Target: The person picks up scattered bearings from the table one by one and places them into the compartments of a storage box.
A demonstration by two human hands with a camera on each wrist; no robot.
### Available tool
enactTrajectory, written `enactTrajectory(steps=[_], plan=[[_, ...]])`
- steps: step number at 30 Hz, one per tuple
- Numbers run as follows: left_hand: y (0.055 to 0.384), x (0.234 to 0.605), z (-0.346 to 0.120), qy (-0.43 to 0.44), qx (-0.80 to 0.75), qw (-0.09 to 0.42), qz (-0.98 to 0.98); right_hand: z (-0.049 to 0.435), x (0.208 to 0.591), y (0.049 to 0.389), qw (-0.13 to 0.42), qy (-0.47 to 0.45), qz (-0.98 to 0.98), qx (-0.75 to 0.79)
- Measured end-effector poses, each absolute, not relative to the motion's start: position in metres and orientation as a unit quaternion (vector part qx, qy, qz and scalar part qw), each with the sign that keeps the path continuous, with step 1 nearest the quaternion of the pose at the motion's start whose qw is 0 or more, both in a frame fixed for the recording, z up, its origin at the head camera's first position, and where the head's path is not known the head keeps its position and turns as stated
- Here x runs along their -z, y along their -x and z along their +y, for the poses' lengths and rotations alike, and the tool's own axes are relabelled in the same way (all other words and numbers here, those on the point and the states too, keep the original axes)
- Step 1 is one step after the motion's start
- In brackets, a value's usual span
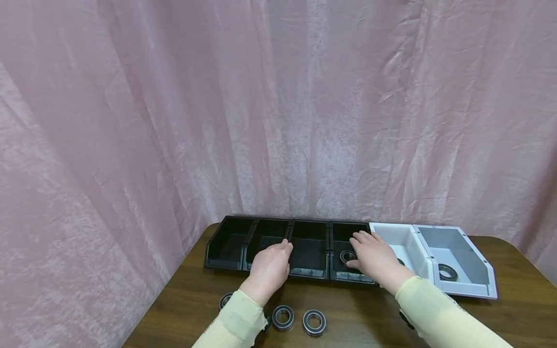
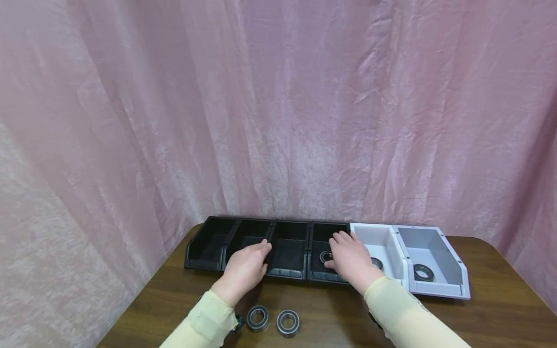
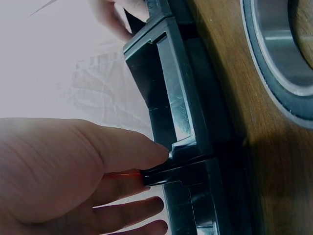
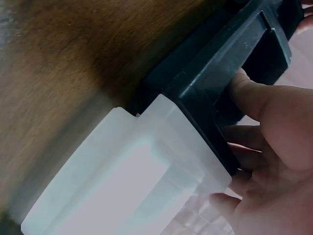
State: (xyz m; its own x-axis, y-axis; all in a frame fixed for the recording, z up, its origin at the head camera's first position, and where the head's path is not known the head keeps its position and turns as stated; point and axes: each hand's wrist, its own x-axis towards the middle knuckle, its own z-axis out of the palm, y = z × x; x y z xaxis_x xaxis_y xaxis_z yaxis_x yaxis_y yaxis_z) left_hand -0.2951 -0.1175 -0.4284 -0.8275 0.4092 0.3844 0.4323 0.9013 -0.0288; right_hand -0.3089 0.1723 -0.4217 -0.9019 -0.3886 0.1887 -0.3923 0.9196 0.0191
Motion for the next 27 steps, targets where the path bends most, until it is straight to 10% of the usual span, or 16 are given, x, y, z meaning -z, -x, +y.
enactTrajectory(steps=[27], plan=[[0.294,0.429,-0.117,0.228,0.029,0.215,-0.949,0.195,0.432,0.262,0.217,-0.216,-0.952,-0.033]])
